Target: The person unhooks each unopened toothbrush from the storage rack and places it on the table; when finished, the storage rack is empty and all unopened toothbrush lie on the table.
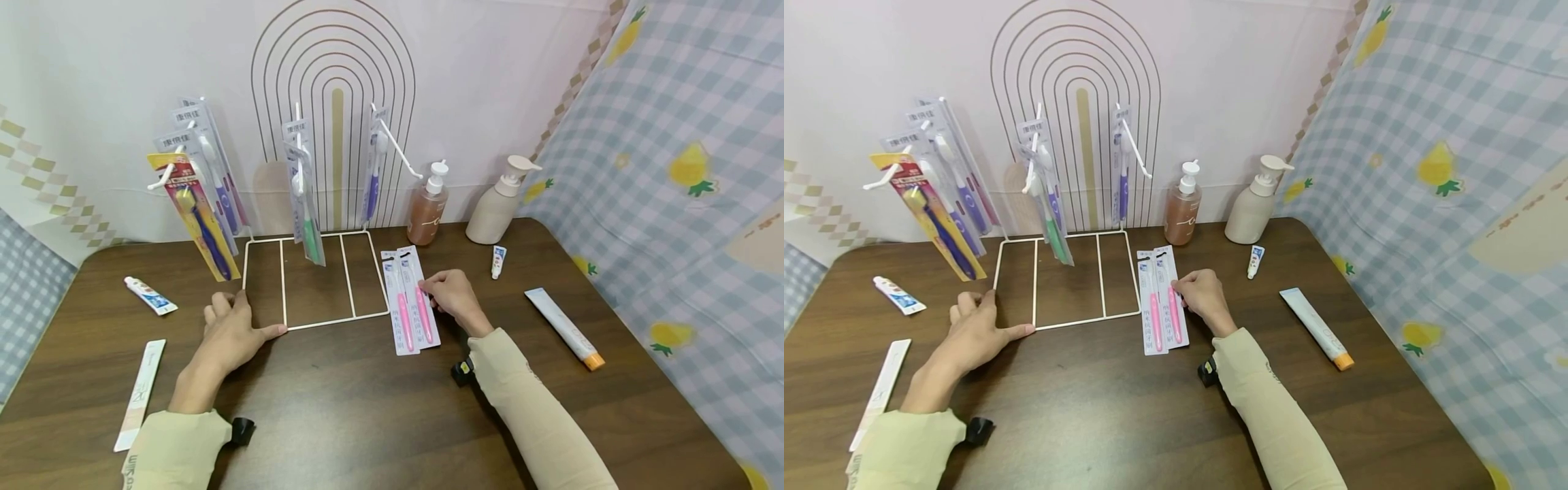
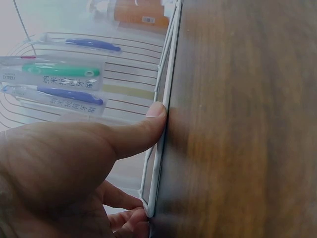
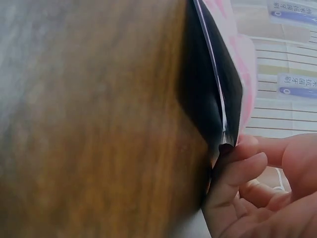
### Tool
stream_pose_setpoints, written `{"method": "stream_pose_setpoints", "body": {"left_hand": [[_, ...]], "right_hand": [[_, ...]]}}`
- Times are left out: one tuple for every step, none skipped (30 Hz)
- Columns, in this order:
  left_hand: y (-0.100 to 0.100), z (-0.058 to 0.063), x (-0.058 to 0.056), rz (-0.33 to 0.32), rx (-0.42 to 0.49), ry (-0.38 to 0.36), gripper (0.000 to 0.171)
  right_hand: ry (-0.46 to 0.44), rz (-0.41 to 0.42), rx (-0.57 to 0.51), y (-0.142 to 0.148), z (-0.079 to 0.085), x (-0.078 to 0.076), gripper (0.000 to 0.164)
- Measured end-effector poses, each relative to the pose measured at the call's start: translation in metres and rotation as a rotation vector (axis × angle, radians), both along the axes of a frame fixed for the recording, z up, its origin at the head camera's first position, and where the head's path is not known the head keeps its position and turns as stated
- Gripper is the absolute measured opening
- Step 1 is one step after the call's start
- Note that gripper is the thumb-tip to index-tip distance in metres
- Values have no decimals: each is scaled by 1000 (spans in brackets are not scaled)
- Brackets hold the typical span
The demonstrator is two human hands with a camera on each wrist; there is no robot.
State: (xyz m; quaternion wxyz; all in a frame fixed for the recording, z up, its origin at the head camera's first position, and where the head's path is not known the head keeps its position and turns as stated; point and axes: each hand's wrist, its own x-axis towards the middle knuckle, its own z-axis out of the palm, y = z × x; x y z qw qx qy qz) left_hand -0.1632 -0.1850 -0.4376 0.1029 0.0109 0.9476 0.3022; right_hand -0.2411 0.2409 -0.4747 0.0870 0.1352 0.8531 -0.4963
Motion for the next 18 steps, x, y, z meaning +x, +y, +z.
{"method": "stream_pose_setpoints", "body": {"left_hand": [[1,1,1,2,2,-2,124],[2,4,2,1,1,-7,123],[2,6,3,1,-1,-14,123],[3,7,3,0,-5,-20,122],[4,9,4,-1,-9,-26,122],[4,11,4,-2,-14,-31,123],[4,12,5,-2,-16,-34,122],[5,13,5,-2,-19,-35,122],[5,14,5,-3,-21,-35,122],[4,13,5,-3,-21,-35,122],[4,13,5,-4,-19,-33,122],[4,12,4,-4,-16,-26,122],[3,11,4,-4,-13,-25,123],[3,9,3,-2,-9,-20,123],[2,8,3,-1,-7,-16,123],[2,8,3,-1,-5,-15,124],[2,8,3,-1,-4,-15,124],[2,8,3,-1,-5,-17,123]], "right_hand": [[3,5,7,-3,5,4,20],[14,12,9,-4,8,6,21],[8,1,13,-8,17,11,21],[10,3,24,-12,25,17,22],[11,-3,31,-15,31,21,22],[11,-4,38,-18,38,26,22],[13,-7,44,-19,41,29,21],[17,-7,51,-20,44,31,21],[12,-10,63,-24,51,35,21],[14,-8,70,-24,52,37,20],[36,7,60,-19,44,33,20],[40,9,63,-20,45,34,20],[43,11,67,-20,45,34,19],[44,13,74,-21,46,34,19],[41,10,79,-21,46,34,19],[37,9,85,-21,45,33,19],[31,5,90,-21,44,32,19],[8,-7,108,-27,54,37,19]]}}
